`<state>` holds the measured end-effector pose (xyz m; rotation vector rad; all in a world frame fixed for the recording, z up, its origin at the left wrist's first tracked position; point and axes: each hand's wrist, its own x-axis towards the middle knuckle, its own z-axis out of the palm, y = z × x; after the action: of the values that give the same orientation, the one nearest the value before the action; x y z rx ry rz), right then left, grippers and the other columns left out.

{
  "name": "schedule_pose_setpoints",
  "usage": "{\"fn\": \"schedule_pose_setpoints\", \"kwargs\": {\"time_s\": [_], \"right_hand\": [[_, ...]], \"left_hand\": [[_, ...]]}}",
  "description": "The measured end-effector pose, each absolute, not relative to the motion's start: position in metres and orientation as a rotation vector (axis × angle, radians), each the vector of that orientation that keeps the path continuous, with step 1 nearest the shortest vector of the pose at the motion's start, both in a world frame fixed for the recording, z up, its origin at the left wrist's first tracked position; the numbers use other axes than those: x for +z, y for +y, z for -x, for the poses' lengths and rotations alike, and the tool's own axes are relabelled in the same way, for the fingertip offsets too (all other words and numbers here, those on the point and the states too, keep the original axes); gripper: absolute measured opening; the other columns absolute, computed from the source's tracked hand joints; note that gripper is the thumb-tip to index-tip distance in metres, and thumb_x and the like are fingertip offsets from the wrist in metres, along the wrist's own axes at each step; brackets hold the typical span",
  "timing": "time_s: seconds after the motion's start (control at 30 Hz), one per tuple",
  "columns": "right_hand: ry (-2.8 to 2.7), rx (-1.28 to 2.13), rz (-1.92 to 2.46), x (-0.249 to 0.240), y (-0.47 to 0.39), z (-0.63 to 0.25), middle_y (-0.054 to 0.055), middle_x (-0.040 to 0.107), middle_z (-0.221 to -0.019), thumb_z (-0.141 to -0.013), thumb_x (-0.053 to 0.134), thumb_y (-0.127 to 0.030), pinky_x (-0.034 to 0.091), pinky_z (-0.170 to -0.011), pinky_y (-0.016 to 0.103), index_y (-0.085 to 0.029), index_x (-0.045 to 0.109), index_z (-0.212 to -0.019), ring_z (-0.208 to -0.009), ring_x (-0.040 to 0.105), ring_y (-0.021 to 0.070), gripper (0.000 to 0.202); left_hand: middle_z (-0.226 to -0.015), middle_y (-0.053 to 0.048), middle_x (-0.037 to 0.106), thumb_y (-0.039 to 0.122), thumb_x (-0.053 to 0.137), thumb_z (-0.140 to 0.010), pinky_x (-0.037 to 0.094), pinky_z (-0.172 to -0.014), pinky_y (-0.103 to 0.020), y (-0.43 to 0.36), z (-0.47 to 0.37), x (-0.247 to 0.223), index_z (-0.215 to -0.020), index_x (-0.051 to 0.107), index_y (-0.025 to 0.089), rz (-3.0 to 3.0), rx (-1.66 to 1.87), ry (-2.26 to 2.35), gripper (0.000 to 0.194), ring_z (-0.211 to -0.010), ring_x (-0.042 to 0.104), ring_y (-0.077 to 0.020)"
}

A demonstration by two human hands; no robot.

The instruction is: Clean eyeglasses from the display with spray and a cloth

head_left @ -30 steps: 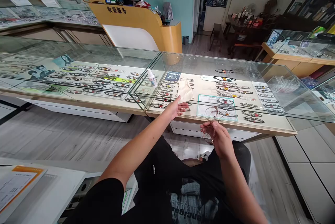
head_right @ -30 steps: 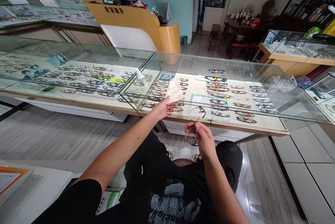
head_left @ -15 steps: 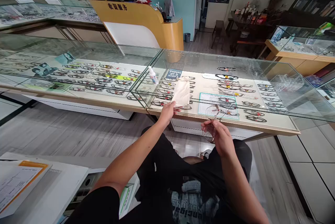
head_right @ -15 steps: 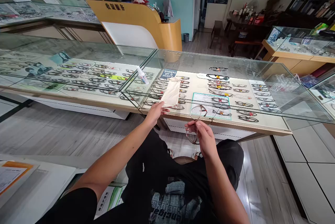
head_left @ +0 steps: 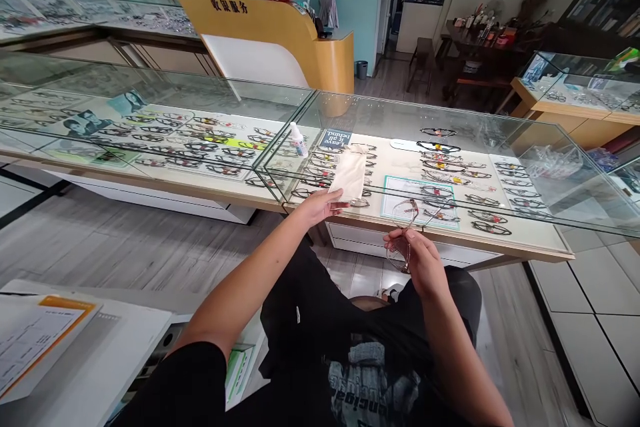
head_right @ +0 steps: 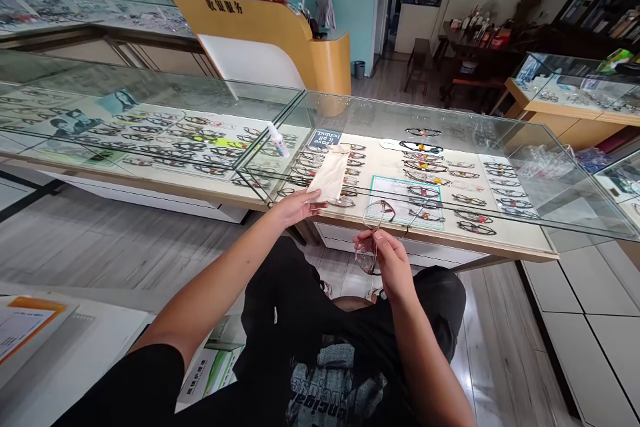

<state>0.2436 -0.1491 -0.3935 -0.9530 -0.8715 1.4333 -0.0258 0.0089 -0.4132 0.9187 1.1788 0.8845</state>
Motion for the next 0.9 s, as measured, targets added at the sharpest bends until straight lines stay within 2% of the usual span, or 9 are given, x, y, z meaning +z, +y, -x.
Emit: {"fn": "schedule_pose_setpoints", "kwargs": {"time_s": [0.1,0.2,0.37,0.5,0.57,0.63,0.73,0.9], "right_hand": [[-0.876,1.435,0.967,-0.395,-0.150,-0.245,0.008,0.084,-0.102,-0.096,0.073,-0.054,0.058,-0.090,0.040,-0.024,0.087,-0.099,-0.098,0.075,0.0263,0.033],[-0.892,1.428,0.988,-0.395,-0.152,-0.245,0.008,0.084,-0.102,-0.096,0.073,-0.055,0.058,-0.092,0.041,-0.025,0.087,-0.099,-0.099,0.075,0.0274,0.034],[-0.897,1.441,1.001,-0.395,-0.152,-0.244,0.008,0.084,-0.103,-0.098,0.071,-0.054,0.057,-0.092,0.040,-0.025,0.087,-0.099,-0.102,0.075,0.0274,0.033],[-0.902,1.455,0.983,-0.395,-0.150,-0.243,0.007,0.084,-0.102,-0.099,0.071,-0.051,0.057,-0.091,0.038,-0.025,0.087,-0.098,-0.100,0.075,0.0254,0.031],[-0.903,1.460,0.978,-0.394,-0.149,-0.242,0.007,0.084,-0.102,-0.099,0.071,-0.051,0.058,-0.091,0.038,-0.025,0.087,-0.098,-0.097,0.075,0.0247,0.031],[-0.899,1.458,0.972,-0.393,-0.148,-0.241,0.008,0.084,-0.103,-0.098,0.071,-0.051,0.058,-0.091,0.038,-0.025,0.087,-0.098,-0.097,0.075,0.0246,0.031],[-0.901,1.459,0.956,-0.393,-0.149,-0.241,0.008,0.084,-0.103,-0.099,0.071,-0.051,0.059,-0.089,0.038,-0.025,0.087,-0.099,-0.095,0.074,0.0244,0.030],[-0.925,1.435,0.956,-0.388,-0.150,-0.242,0.008,0.084,-0.102,-0.098,0.071,-0.052,0.058,-0.088,0.039,-0.024,0.087,-0.099,-0.092,0.074,0.0244,0.032]], "left_hand": [[-0.091,-0.009,0.076,0.050,0.096,-0.070,0.056,-0.077,-0.033,0.004,0.026,-0.419,-0.098,0.074,0.015,-1.036,0.970,1.293,0.050,-0.088,0.074,-0.0254],[-0.095,-0.007,0.074,0.054,0.094,-0.070,0.054,-0.089,-0.036,-0.006,0.028,-0.425,-0.091,0.077,0.016,-1.161,1.081,1.413,0.046,-0.100,0.070,-0.0284],[-0.132,-0.014,0.066,0.057,0.079,-0.087,0.047,-0.115,-0.045,-0.024,0.035,-0.425,-0.096,0.081,0.019,-1.599,1.317,1.543,0.040,-0.128,0.062,-0.0333],[-0.154,-0.015,0.060,0.060,0.064,-0.099,0.044,-0.123,-0.047,-0.031,0.037,-0.407,-0.118,0.080,0.023,-1.807,1.407,1.508,0.045,-0.145,0.054,-0.0351],[-0.156,-0.014,0.062,0.060,0.065,-0.099,0.046,-0.121,-0.044,-0.030,0.035,-0.393,-0.132,0.076,0.024,-1.746,1.413,1.394,0.050,-0.147,0.054,-0.0334],[-0.142,-0.013,0.072,0.060,0.066,-0.098,0.052,-0.112,-0.040,-0.025,0.031,-0.378,-0.137,0.074,0.022,-1.619,1.427,1.251,0.055,-0.136,0.063,-0.0309],[-0.117,-0.011,0.081,0.060,0.068,-0.095,0.057,-0.097,-0.035,-0.018,0.023,-0.356,-0.126,0.079,0.018,-1.393,1.505,1.092,0.053,-0.117,0.071,-0.0275],[-0.123,-0.009,0.081,0.045,0.067,-0.092,0.059,-0.096,-0.033,-0.019,0.010,-0.312,-0.109,0.081,0.020,-1.214,1.561,0.935,0.034,-0.124,0.070,-0.0271]]}}
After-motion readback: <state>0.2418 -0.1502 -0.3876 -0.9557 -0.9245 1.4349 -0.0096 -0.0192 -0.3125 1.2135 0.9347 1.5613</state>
